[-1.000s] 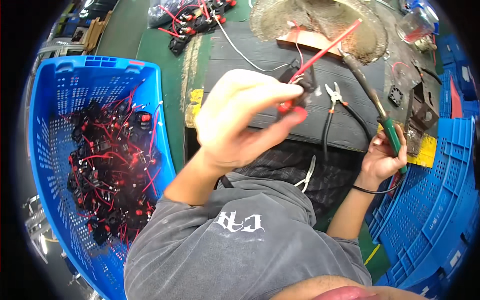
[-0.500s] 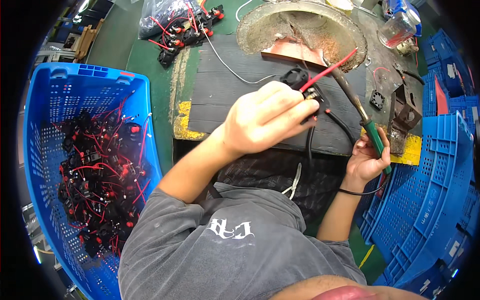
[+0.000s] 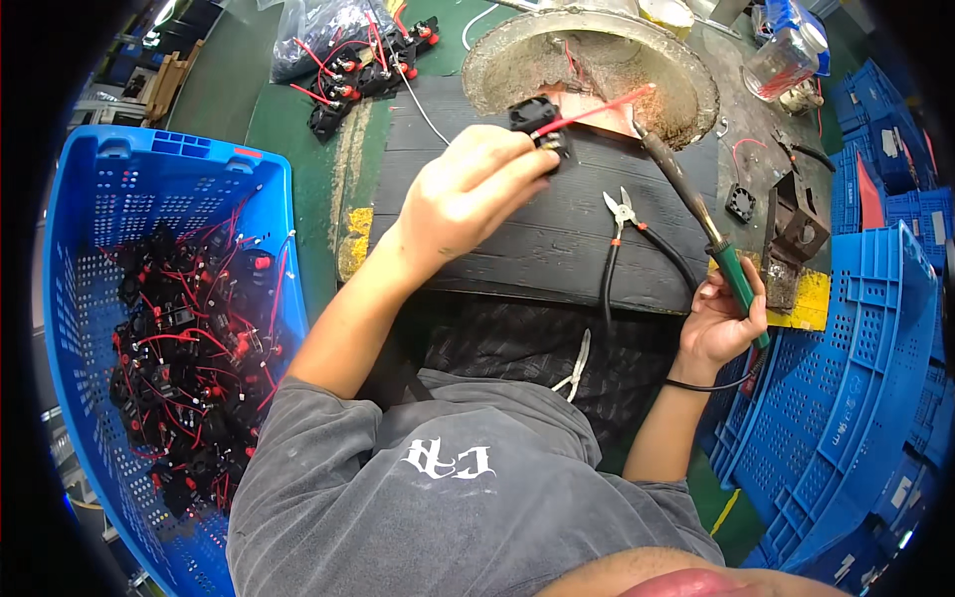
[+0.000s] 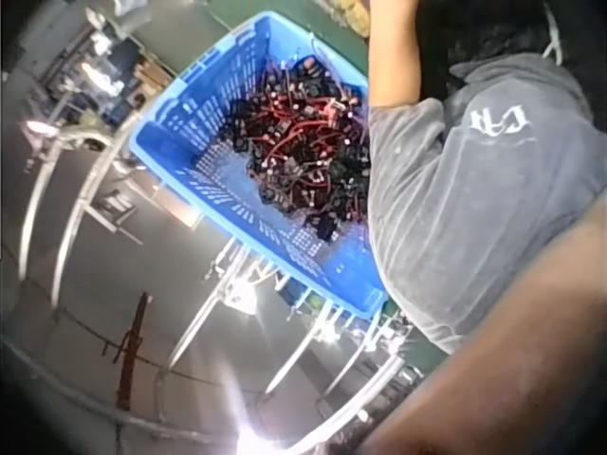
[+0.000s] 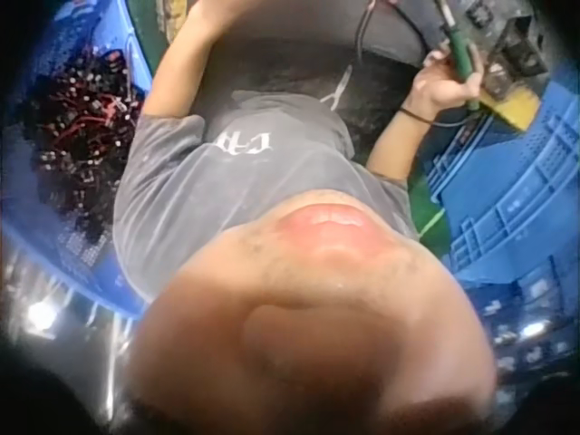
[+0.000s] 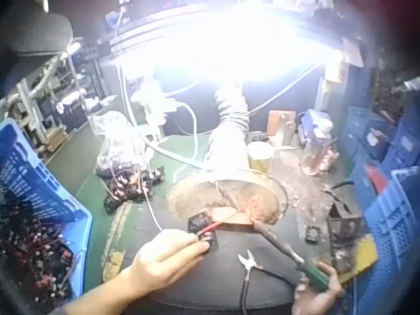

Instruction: Soldering wires onto small electronic cooling fans and trimming them with wire cutters on an assembly line.

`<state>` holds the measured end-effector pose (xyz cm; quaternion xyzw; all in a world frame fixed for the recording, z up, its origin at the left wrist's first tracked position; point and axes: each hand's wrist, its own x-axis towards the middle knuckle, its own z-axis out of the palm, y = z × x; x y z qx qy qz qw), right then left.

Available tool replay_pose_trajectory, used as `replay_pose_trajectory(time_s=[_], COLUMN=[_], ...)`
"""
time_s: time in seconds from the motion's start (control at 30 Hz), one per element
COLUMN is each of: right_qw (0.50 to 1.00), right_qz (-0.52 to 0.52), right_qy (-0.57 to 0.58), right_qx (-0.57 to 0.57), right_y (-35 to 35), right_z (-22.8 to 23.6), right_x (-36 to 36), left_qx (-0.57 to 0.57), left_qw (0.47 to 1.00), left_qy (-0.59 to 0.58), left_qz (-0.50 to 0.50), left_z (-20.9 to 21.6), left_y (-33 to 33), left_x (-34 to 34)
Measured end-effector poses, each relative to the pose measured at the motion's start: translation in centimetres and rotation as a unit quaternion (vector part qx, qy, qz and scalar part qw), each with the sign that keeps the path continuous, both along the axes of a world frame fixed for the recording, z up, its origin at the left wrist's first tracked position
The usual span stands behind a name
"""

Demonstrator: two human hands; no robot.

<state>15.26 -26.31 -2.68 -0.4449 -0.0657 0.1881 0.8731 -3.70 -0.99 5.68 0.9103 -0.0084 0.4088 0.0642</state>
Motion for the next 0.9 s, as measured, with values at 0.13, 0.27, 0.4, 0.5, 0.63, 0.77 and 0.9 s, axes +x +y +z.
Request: replay_pose_trajectory(time_s=[0.13, 0.27, 0.4, 0.5, 0.63, 0.77, 0.9], right_qw=[1.0, 1.0, 1.0, 1.0, 1.0, 1.0, 1.0], right_qz=[-0.008, -0.018, -0.002, -0.015, -0.017, -0.015, -0.017], right_qy=[0.004, 0.004, -0.003, 0.009, 0.006, 0.005, 0.008], right_qx=[-0.004, -0.006, 0.007, 0.011, 0.02, 0.025, 0.023], right_y=[0.1, 0.3, 0.1, 0.1, 0.1, 0.0, 0.1], right_z=[0.2, 0.4, 0.0, 0.2, 0.0, 0.2, 0.1], right_x=[-0.1, -0.1, 0.0, -0.2, -0.1, 0.0, 0.1], left_qx=[-0.007, 0.005, -0.011, -0.021, -0.014, -0.032, -0.018], left_qw=[0.997, 0.992, 0.99, 0.988, 0.985, 0.985, 0.985], left_qy=[-0.013, -0.013, 0.002, 0.049, 0.104, 0.088, 0.088], left_qz=[0.071, 0.126, 0.137, 0.148, 0.14, 0.142, 0.148], left_z=[-0.5, -1.3, -2.1, -2.8, -4.8, -5.1, -4.9], left_y=[-0.2, -1.6, -2.2, -2.9, -3.5, -3.8, -4.0], left_x=[0.5, 2.1, 3.6, 4.9, 5.9, 6.3, 6.2])
